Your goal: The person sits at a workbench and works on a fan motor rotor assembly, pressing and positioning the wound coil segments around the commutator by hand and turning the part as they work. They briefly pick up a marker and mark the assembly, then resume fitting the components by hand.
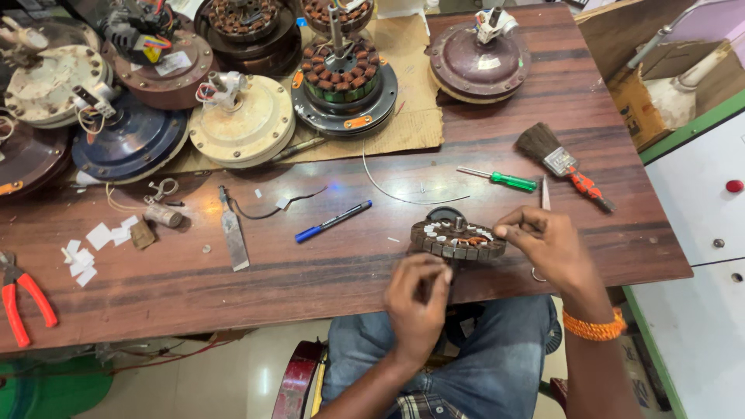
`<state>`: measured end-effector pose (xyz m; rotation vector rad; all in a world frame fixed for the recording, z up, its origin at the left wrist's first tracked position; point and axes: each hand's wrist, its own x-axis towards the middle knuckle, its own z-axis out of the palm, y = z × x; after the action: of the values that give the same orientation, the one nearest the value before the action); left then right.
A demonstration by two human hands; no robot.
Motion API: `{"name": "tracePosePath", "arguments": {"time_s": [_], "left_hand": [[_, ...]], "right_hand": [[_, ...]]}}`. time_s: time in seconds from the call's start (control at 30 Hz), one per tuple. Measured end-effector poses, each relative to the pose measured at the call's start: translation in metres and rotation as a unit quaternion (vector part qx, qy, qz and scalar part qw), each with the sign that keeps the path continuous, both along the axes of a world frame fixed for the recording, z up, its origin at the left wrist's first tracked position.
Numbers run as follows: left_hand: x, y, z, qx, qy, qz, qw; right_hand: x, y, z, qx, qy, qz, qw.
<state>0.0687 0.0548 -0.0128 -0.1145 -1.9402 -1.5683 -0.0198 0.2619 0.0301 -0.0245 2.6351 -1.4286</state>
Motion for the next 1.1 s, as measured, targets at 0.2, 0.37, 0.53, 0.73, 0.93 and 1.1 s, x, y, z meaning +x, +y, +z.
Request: {"name": "tracePosePath", "arguments": {"time_s": [0.2, 0.37, 0.53, 0.73, 0.93, 1.1], "left_hand": [[-0.039, -0.039, 0.029, -0.326, 0.143, -0.121, 0.927], [-0.056, -0.048, 0.035, -0.332, 0.134, -0.169, 0.918], [-0.06, -0.052, 0.033, -0.328, 0.125, -0.194, 0.916], [-0.078, -0.067, 0.031, -0.381, 0.164, -0.23, 0.88], [-0.074, -0.073, 0.008, -0.45, 0.252, -0.158, 0.842], [-0.068, -0.08, -0.004, -0.465, 0.347, -0.13, 0.804]], "right_hand": [[0.029, 0.012, 0.02, -0.042, -0.034, -0.019, 0.998], [0.052, -0.015, 0.03, -0.023, 0.005, 0.009, 1.0], [0.074, -0.04, 0.024, 0.102, 0.038, 0.008, 0.994], [0.071, -0.066, -0.017, 0.04, 0.262, 0.035, 0.964], [0.078, -0.078, -0.048, -0.107, 0.188, -0.038, 0.976], [0.088, -0.069, -0.049, -0.133, 0.216, -0.006, 0.967]]}}
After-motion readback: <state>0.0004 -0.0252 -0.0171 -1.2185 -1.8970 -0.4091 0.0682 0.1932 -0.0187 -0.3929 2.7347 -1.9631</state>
